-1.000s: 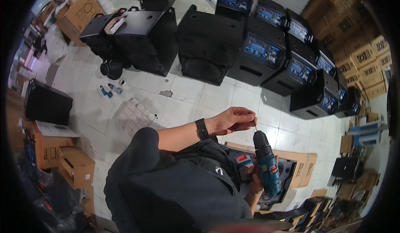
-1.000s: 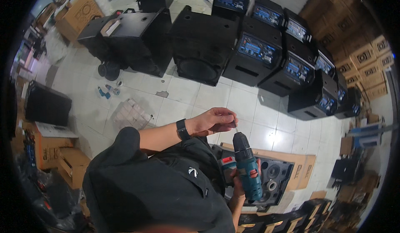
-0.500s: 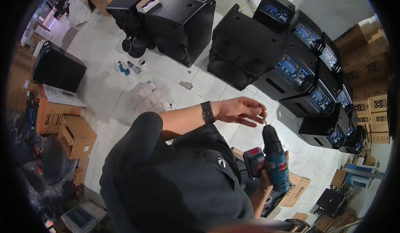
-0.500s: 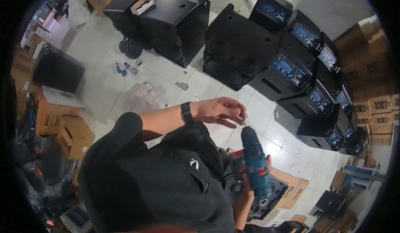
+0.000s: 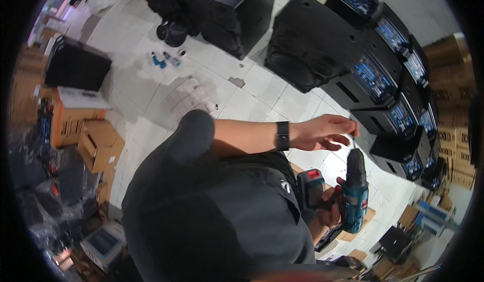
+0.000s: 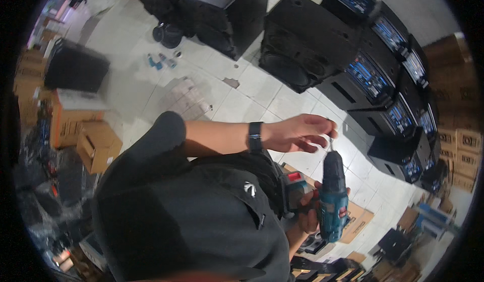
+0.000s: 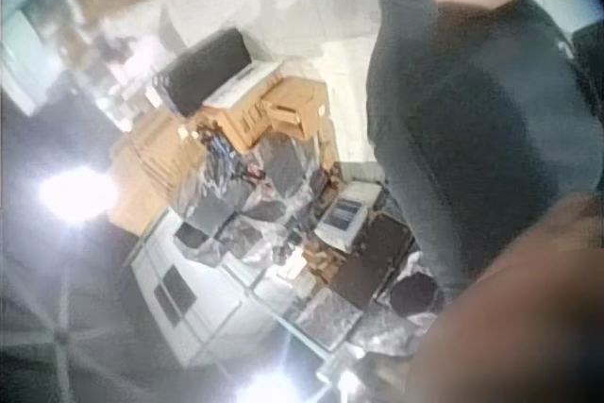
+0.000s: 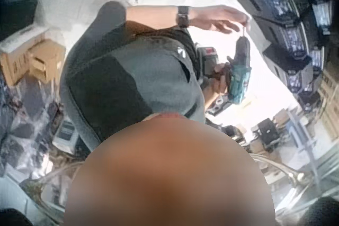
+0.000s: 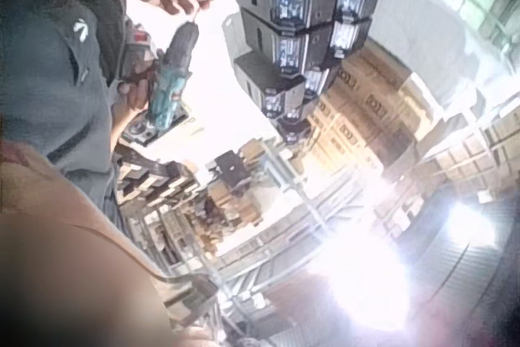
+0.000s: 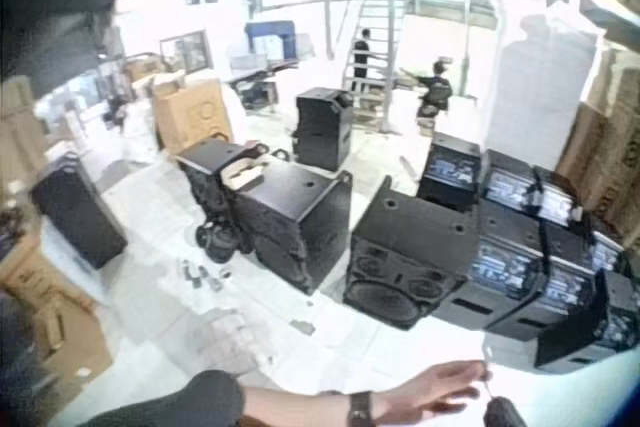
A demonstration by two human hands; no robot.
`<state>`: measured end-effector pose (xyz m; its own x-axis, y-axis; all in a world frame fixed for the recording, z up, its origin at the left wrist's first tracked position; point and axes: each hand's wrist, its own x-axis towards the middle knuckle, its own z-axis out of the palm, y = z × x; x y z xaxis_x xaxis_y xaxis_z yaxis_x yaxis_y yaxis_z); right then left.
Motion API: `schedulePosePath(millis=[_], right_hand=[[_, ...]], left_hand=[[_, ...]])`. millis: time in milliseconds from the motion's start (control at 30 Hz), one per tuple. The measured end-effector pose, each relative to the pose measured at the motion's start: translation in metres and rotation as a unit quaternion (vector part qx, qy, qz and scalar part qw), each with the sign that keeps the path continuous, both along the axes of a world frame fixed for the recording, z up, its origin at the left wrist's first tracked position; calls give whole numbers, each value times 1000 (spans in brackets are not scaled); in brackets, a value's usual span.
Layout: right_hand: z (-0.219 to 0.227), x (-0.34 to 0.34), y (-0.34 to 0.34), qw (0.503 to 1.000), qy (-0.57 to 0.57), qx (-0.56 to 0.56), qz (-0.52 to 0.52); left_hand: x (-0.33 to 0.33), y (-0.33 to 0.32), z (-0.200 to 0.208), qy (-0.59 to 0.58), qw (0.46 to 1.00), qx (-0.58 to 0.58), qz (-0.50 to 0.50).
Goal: The person uses a cordless drill to drive screws into the frame of a large speaker. They repeatedly position the drill, drive screws, and reposition the speaker to access different screw holes around the perimeter.
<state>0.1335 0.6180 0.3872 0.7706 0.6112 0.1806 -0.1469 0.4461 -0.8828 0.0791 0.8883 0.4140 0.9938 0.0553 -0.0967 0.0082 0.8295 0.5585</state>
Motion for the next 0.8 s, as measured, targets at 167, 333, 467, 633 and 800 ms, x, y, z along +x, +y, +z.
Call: schedulePosePath(millis=[167,333,467,633,800], right_hand=[[3,15,-34,998,-45,-47,-2],[9,2,-91,987,-92,-92,-96],[-3,-20,-144,959,-56,-140,-240],[-57,-45,-169,926,-57,-100,-360],[-71,-71,-162,831,106,-140,-527]], left_hand=[[24,-31,13,14,999,26,-13],[43,-87,-3,-81,992,78,-57],[75,-109,-4,-22,957,286,-45],[118,-120,73,-459,769,411,169],[191,-179,141,-735,611,293,22]])
